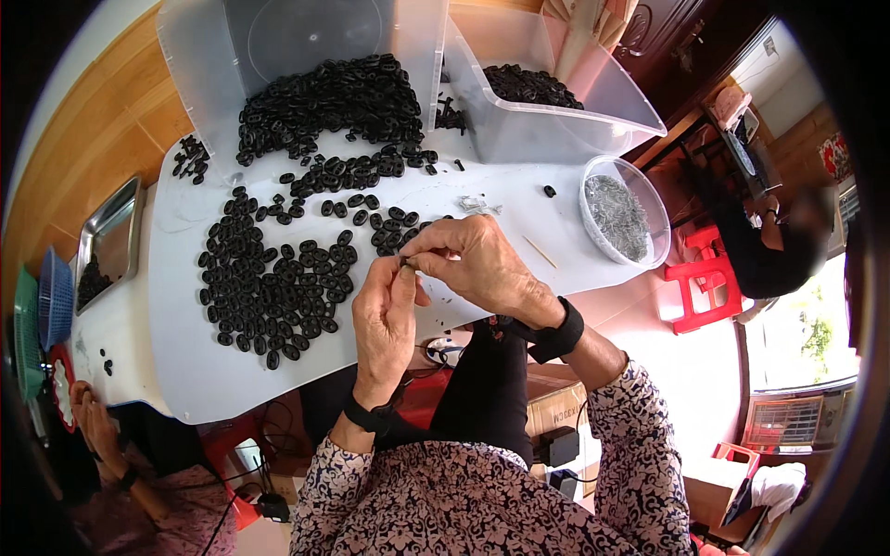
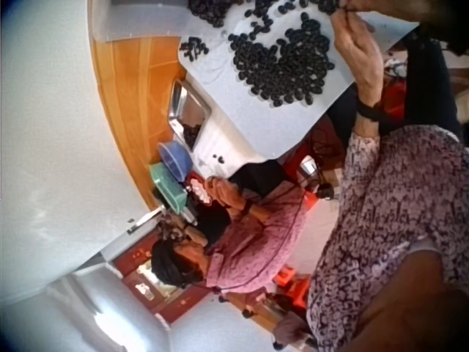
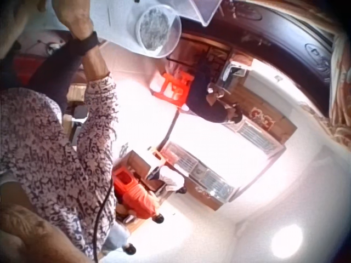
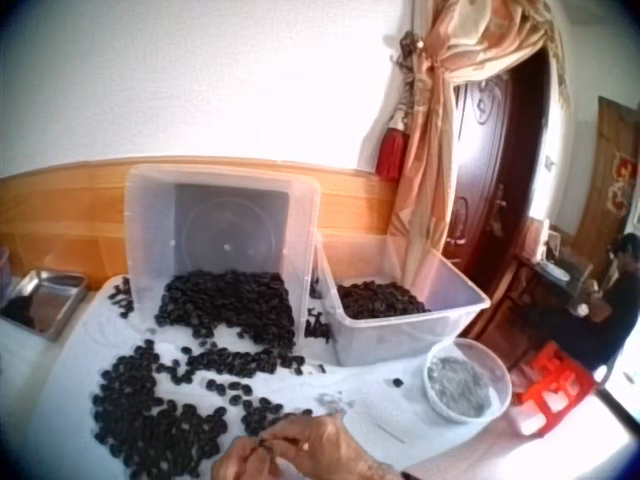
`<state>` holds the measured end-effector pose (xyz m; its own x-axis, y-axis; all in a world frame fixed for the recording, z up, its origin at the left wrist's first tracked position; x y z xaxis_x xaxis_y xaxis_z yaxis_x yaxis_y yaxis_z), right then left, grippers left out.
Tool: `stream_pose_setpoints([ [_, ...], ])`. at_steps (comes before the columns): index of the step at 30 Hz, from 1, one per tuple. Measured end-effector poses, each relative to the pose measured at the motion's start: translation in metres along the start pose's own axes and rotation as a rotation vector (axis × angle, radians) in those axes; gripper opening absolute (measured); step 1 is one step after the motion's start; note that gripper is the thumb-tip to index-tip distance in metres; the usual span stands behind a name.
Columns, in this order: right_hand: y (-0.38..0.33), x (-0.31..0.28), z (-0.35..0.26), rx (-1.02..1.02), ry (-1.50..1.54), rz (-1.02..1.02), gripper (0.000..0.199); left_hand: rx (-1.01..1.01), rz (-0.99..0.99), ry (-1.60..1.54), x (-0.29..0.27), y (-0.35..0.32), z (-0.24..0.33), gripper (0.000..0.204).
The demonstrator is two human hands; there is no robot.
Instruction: Inserting small clear components into black plastic bases.
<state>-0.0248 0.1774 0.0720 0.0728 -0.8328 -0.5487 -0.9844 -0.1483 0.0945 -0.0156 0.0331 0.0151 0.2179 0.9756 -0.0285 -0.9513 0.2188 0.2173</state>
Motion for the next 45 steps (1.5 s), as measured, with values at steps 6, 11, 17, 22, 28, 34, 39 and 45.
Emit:
stream_pose_setpoints([
  [6, -0.015, 0.002, 0.014, 0.079, 0.202, 0.020, 0.015, -0.039, -0.032, -0.078, 0.002, -0.005, 0.000, 0.019],
  [11, -0.020, 0.003, 0.011, 0.013, 0.140, 0.083, 0.013, -0.083, -0.083, -0.058, 0.002, -0.006, 0.003, 0.021],
  [17, -0.022, 0.003, 0.024, 0.054, 0.352, 0.043, 0.012, -0.062, -0.131, -0.068, -0.001, -0.003, 0.002, 0.024],
  [22, -0.025, 0.005, 0.020, 0.055, 0.382, 0.065, 0.010, -0.072, -0.129, -0.018, -0.001, -0.004, 0.008, 0.025],
  [28, -0.028, 0.002, 0.020, 0.067, 0.228, 0.094, 0.009, -0.074, -0.127, 0.045, -0.002, -0.006, 0.003, 0.018],
  [34, 0.003, -0.053, 0.051, -0.087, -0.336, 0.285, 0.007, -0.057, -0.123, 0.071, -0.003, -0.009, 0.000, 0.011],
  [39, 0.034, -0.070, 0.074, -0.215, -0.536, 0.133, 0.007, -0.002, -0.140, 0.028, 0.000, -0.008, -0.002, 0.010],
  [45, 0.053, -0.059, 0.086, -0.218, -0.651, 0.034, 0.007, 0.034, -0.149, 0.081, -0.001, -0.007, 0.000, 0.011],
])
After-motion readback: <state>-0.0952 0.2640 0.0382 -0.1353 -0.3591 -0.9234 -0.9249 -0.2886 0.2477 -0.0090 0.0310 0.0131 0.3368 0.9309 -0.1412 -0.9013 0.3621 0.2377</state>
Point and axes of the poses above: each hand's wrist, its own y-axis towards the middle knuckle, its own x-axis out of the palm, z = x × y, the point moved 1 cm from there along y, towards the middle knuckle, and after that the axes turned 1 degree about y, right-handed, at the moved point
